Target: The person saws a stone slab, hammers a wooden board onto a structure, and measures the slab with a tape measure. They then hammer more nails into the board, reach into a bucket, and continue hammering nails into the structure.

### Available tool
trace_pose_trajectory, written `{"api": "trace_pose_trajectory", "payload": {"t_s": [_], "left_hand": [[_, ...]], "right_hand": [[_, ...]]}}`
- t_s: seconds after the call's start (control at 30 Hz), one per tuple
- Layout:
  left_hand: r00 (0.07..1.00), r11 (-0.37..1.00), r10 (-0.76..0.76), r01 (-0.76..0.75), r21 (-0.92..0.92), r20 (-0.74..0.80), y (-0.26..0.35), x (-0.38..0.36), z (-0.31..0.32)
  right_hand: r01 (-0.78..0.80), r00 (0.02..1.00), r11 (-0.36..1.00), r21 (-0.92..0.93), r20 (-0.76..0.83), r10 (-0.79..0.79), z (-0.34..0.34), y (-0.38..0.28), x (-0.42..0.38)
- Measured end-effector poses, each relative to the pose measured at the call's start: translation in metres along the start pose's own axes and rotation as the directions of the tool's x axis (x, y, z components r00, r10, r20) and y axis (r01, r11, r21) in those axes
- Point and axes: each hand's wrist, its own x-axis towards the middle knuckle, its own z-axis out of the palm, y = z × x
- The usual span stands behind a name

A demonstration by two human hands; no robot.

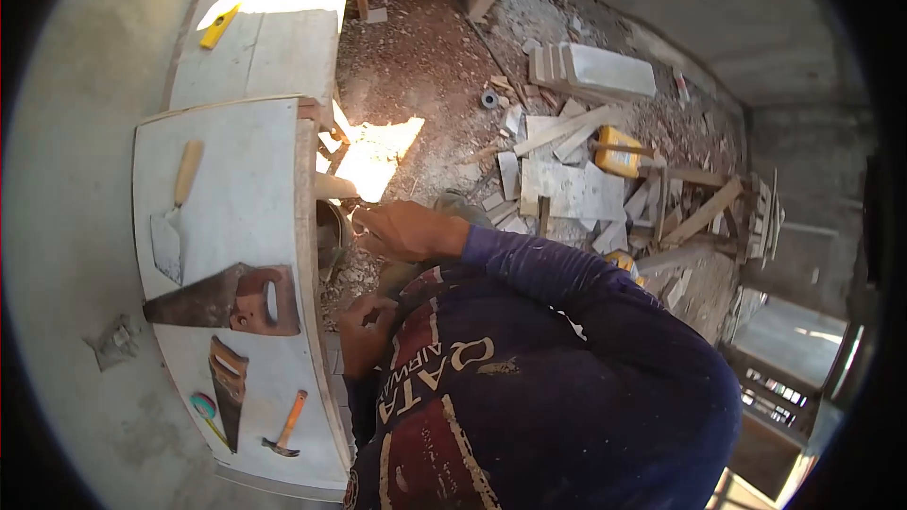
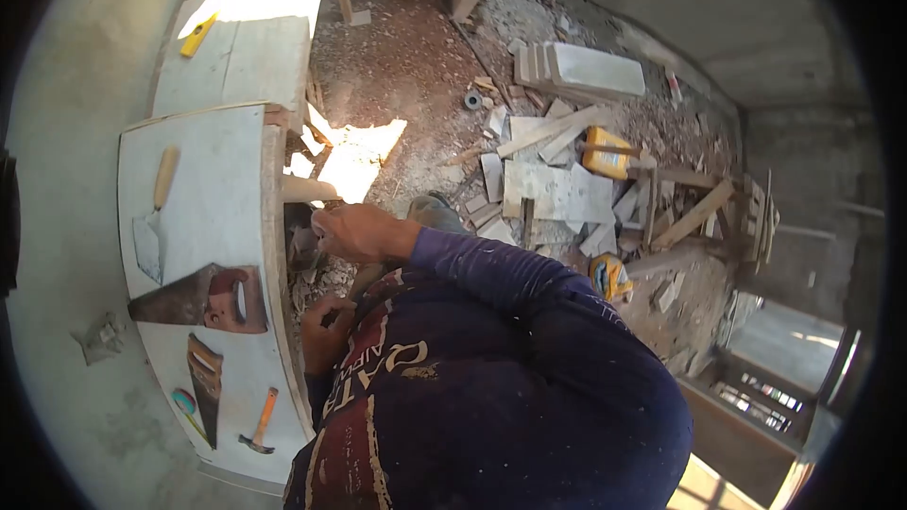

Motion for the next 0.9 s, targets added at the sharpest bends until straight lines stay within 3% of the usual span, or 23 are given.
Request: {"api": "trace_pose_trajectory", "payload": {"t_s": [0.07,0.13,0.17,0.23,0.27,0.33,0.4,0.43,0.47,0.5,0.53,0.6,0.67,0.8,0.87,0.9], "left_hand": [[0.99,0.995,-0.058,0.046,0.092,0.13,0.013,0.018,0.002],[0.966,0.981,-0.114,0.073,0.177,0.234,0.023,0.045,0.011],[0.95,0.971,-0.148,0.087,0.221,0.274,0.025,0.059,0.016],[0.92,0.945,-0.198,0.087,0.317,0.338,0.015,0.083,0.028],[0.907,0.935,-0.219,0.089,0.343,0.36,0.004,0.094,0.038],[0.911,0.929,-0.207,0.068,0.365,0.356,-0.01,0.108,0.059],[0.894,0.9,-0.334,0.207,0.384,0.299,-0.013,0.11,0.087],[0.887,0.886,-0.354,0.217,0.41,0.295,-0.018,0.106,0.096],[0.882,0.873,-0.37,0.223,0.434,0.291,-0.03,0.105,0.107],[0.873,0.854,-0.408,0.261,0.449,0.267,-0.043,0.1,0.116],[0.863,0.841,-0.437,0.291,0.457,0.253,-0.058,0.096,0.123],[0.855,0.809,-0.491,0.377,0.451,0.166,-0.082,0.089,0.138],[0.844,0.796,-0.522,0.431,0.425,0.123,-0.115,0.096,0.142],[0.782,0.715,-0.617,0.603,0.353,-0.085,-0.188,0.116,0.145],[0.755,0.685,-0.637,0.646,0.335,-0.153,-0.227,0.144,0.137],[0.728,0.604,-0.659,0.663,0.443,-0.192,-0.242,0.144,0.129]], "right_hand": [[-0.247,0.965,0.95,-0.189,0.043,0.26,0.003,0.046,-0.043],[-0.392,0.913,0.882,-0.26,0.009,0.408,0.005,0.086,-0.089],[-0.429,0.899,0.875,-0.223,-0.018,0.437,0.012,0.107,-0.111],[-0.591,0.78,0.806,0.019,-0.242,0.578,0.026,0.146,-0.152],[-0.604,0.764,0.795,0.056,-0.244,0.598,0.028,0.162,-0.17],[-0.689,0.554,0.613,0.387,-0.265,0.789,0.031,0.194,-0.202],[-0.773,0.362,0.445,0.452,-0.262,0.895,0.041,0.224,-0.234],[-0.77,0.353,0.459,0.443,-0.304,0.885,0.047,0.24,-0.252],[-0.799,0.286,0.363,0.479,-0.229,0.931,0.049,0.252,-0.268],[-0.808,0.318,0.398,0.435,-0.247,0.915,0.06,0.271,-0.289],[-0.828,0.292,0.326,0.456,-0.147,0.945,0.061,0.284,-0.304],[-0.816,0.338,0.313,0.486,-0.037,0.94,0.058,0.293,-0.329],[-0.876,0.402,0.354,0.329,0.091,0.911,0.044,0.287,-0.339],[-0.861,0.411,0.304,0.408,0.205,0.888,0.062,0.276,-0.354],[-0.856,0.481,0.424,0.294,0.155,0.863,0.072,0.274,-0.34],[-0.867,0.468,0.41,0.284,0.175,0.866,0.079,0.264,-0.336]]}}
